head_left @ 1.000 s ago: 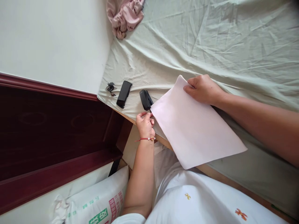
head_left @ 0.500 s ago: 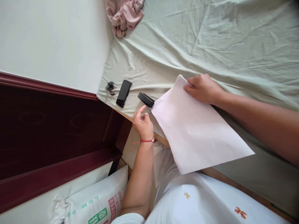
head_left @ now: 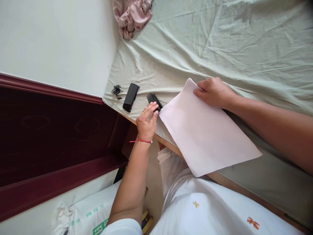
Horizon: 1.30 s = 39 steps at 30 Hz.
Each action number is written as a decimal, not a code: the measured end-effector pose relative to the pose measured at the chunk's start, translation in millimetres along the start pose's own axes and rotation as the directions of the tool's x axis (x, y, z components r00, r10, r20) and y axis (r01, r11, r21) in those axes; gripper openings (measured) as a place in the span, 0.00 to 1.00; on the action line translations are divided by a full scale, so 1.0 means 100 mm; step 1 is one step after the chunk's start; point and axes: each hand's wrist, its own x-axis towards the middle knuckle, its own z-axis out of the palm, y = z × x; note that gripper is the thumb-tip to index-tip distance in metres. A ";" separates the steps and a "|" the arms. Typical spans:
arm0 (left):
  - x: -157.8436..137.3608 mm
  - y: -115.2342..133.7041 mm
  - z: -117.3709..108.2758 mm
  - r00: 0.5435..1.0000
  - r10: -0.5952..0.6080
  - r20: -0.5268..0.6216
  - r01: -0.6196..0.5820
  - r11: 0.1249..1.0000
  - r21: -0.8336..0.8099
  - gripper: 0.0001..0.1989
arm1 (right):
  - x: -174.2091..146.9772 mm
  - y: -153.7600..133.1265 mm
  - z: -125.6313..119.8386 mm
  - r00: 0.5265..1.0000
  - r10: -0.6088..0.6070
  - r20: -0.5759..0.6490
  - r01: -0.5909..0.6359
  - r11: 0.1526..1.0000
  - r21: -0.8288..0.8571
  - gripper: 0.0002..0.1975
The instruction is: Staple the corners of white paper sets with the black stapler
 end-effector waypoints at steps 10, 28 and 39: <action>-0.04 -0.07 0.01 0.999 0.035 0.012 -0.035 0.999 -0.011 0.15 | 0.00 -0.02 -0.02 0.999 0.039 0.021 -0.039 0.999 0.005 0.18; -0.24 -0.05 0.21 0.981 -0.060 -0.182 0.039 0.992 -0.119 0.21 | 0.00 0.10 -0.04 0.973 -0.215 0.086 0.207 0.974 0.094 0.19; -0.50 -0.08 0.39 0.739 -0.555 -0.383 0.466 0.831 -0.305 0.21 | -0.03 0.13 -0.04 0.956 -0.288 0.050 0.267 0.930 0.254 0.20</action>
